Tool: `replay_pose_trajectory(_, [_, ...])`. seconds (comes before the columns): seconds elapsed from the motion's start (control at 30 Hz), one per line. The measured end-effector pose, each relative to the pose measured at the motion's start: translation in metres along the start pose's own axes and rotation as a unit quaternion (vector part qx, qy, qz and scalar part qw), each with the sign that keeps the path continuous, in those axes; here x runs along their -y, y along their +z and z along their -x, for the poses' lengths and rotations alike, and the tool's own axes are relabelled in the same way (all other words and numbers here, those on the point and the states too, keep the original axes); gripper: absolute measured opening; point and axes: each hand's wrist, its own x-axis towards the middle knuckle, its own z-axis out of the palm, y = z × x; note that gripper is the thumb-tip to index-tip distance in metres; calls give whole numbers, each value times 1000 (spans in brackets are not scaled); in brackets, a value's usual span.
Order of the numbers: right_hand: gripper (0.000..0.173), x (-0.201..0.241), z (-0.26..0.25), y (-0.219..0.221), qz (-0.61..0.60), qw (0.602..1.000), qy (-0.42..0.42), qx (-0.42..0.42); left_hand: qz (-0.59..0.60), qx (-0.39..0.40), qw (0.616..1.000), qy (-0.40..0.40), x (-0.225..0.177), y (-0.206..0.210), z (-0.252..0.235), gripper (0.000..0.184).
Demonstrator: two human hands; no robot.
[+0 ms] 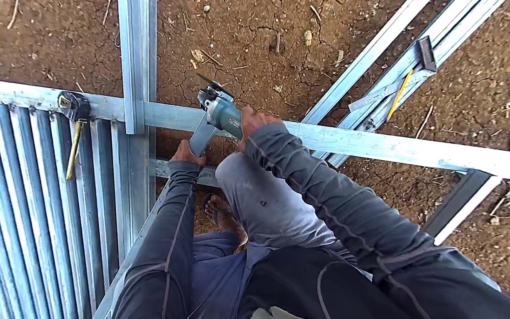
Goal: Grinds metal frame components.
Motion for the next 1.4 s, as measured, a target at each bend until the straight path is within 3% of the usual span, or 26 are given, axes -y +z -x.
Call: replay_pose_trajectory(1.4, [82, 19, -13, -14, -12, 998, 37, 44, 10, -7, 1000, 15, 2, -1, 0, 70])
